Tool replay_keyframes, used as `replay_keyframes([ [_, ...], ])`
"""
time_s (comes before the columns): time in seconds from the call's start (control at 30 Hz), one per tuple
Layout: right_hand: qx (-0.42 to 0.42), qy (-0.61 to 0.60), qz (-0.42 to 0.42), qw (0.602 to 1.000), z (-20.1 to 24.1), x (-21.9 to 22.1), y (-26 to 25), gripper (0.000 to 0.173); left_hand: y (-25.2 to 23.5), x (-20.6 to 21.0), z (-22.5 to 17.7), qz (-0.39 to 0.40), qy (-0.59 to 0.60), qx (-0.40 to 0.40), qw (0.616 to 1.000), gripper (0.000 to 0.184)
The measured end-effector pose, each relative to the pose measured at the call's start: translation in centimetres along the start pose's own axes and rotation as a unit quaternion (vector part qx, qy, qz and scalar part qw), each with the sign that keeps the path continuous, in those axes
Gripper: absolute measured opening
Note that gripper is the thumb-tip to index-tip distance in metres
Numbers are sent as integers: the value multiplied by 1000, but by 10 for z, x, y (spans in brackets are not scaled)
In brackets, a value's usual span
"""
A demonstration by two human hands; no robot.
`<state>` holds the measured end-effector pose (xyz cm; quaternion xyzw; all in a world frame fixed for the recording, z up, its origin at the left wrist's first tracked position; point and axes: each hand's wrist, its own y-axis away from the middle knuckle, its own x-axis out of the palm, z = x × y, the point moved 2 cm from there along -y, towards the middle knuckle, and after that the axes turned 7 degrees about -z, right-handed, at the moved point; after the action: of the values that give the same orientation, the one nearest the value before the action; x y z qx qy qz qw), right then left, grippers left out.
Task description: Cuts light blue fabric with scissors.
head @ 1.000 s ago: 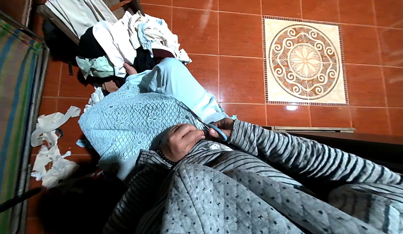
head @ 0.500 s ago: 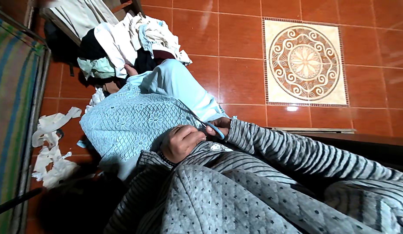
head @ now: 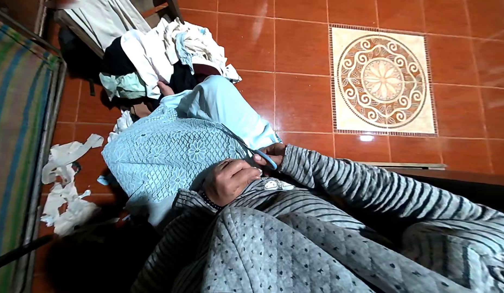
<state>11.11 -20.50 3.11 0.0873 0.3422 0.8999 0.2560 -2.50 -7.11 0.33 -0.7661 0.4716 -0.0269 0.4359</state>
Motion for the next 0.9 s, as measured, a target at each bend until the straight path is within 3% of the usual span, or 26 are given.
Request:
replay_keyframes([
  [0.37,14,5,-9,1000,3,2,0,22,1,0,-1,8,7,5,1000,22],
  [0.6,-34,-45,17,998,-11,-2,-22,24,2,3,0,15,18,10,1000,23],
  [0.73,-13,-14,-24,1000,2,3,-26,26,2,2,0,24,27,16,999,24],
  [0.8,-59,-33,-10,998,-14,-1,-40,25,2,2,1,28,30,17,999,24],
  [0.9,-48,-5,-2,999,-10,-3,-43,27,3,2,1,28,35,13,999,24],
])
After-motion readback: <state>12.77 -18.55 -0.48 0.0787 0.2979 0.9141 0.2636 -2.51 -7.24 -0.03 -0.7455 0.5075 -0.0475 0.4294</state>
